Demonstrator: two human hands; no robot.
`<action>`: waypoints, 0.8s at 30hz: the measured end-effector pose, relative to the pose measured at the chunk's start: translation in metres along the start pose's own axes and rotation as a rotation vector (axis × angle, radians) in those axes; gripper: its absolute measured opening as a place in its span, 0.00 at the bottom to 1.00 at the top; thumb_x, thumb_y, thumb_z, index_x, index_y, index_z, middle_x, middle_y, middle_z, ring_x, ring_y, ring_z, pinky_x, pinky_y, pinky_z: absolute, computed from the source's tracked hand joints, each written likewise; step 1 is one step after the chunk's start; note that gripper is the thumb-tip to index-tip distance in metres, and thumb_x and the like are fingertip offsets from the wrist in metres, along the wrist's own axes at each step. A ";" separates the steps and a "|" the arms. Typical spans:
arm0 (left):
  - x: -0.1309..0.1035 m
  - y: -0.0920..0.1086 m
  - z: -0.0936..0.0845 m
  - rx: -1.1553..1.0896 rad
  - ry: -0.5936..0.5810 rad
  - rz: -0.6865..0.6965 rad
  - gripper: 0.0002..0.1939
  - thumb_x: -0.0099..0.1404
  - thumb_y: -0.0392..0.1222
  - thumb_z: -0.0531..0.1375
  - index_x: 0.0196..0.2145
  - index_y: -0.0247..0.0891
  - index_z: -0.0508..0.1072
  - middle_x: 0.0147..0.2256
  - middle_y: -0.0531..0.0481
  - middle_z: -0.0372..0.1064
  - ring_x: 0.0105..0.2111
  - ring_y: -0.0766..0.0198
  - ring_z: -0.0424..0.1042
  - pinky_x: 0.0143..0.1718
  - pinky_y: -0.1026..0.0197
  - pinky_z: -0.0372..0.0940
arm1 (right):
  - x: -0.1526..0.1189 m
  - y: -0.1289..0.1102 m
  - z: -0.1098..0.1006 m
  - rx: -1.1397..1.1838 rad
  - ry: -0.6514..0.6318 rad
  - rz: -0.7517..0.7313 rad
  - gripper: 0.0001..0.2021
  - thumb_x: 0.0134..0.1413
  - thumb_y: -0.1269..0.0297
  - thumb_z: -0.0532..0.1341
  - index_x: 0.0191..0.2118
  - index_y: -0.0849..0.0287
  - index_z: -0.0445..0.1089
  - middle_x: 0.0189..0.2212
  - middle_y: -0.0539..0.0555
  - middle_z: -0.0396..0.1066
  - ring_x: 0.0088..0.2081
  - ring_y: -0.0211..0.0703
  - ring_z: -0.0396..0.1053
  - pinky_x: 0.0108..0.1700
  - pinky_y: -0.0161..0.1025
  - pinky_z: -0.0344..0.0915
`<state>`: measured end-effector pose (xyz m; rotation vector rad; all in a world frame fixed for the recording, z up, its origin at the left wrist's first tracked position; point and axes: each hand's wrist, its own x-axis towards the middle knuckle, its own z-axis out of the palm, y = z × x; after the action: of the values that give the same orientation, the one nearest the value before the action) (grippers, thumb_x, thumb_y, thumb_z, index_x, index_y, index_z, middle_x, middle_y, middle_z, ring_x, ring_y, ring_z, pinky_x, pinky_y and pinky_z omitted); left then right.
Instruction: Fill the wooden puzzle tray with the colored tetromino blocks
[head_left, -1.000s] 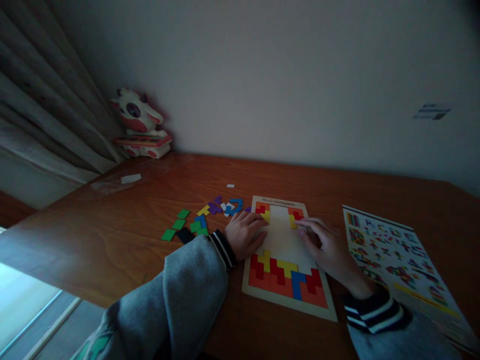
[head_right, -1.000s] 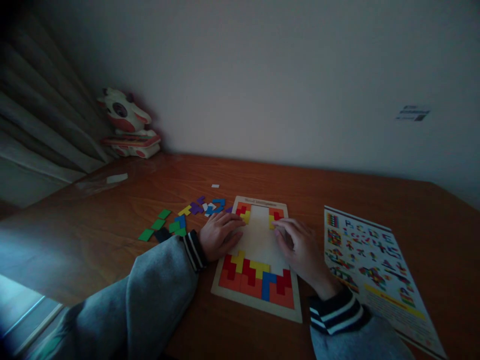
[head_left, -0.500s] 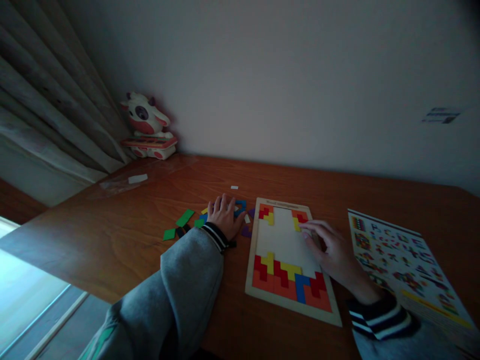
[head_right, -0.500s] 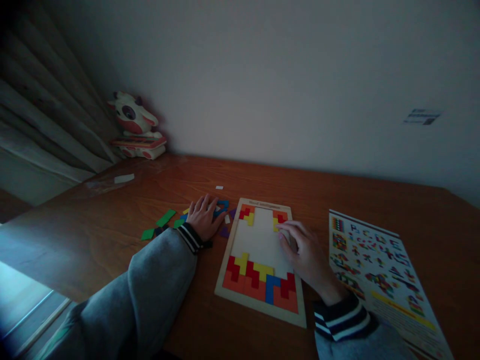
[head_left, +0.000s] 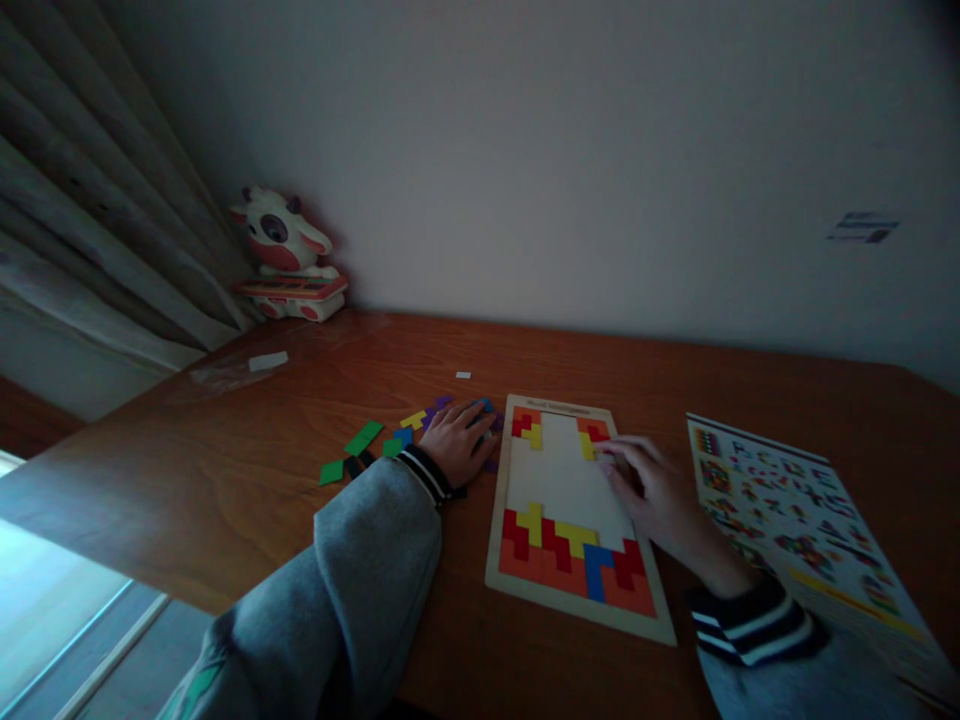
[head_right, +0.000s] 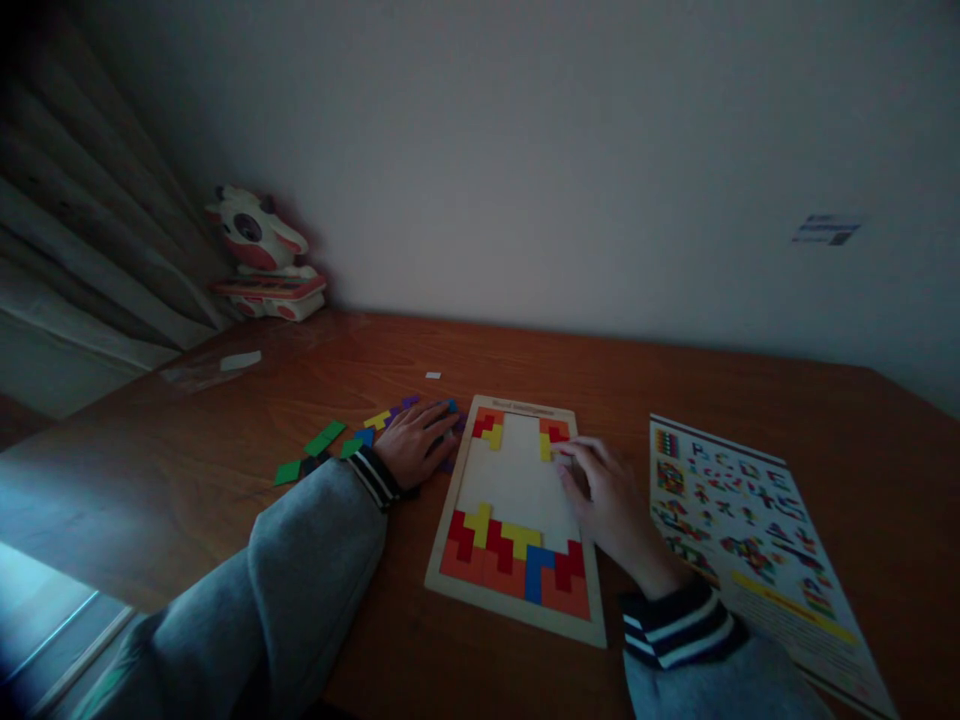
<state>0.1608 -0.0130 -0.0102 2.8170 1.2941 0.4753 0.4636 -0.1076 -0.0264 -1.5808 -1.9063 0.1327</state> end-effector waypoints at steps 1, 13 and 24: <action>0.000 0.000 0.001 0.005 0.012 -0.014 0.22 0.72 0.49 0.50 0.58 0.38 0.68 0.61 0.40 0.62 0.60 0.49 0.61 0.61 0.42 0.57 | 0.000 0.004 0.000 -0.004 0.002 0.006 0.14 0.63 0.57 0.54 0.50 0.53 0.70 0.48 0.59 0.68 0.51 0.54 0.67 0.54 0.56 0.65; 0.003 0.002 -0.008 -0.028 0.044 0.030 0.17 0.72 0.44 0.51 0.51 0.37 0.74 0.53 0.45 0.72 0.54 0.53 0.69 0.59 0.45 0.60 | 0.000 0.014 -0.002 -0.026 0.028 0.056 0.15 0.62 0.57 0.53 0.49 0.55 0.70 0.47 0.60 0.68 0.50 0.56 0.67 0.54 0.58 0.64; 0.005 -0.003 -0.006 -0.057 0.064 0.046 0.13 0.69 0.44 0.56 0.43 0.38 0.78 0.46 0.45 0.77 0.46 0.55 0.74 0.52 0.50 0.67 | -0.001 0.002 -0.003 -0.065 0.014 0.025 0.14 0.64 0.57 0.52 0.48 0.54 0.71 0.47 0.59 0.68 0.49 0.55 0.68 0.53 0.57 0.65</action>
<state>0.1601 -0.0083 -0.0035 2.8119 1.2079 0.5992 0.4670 -0.1083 -0.0257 -1.6442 -1.8981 0.0703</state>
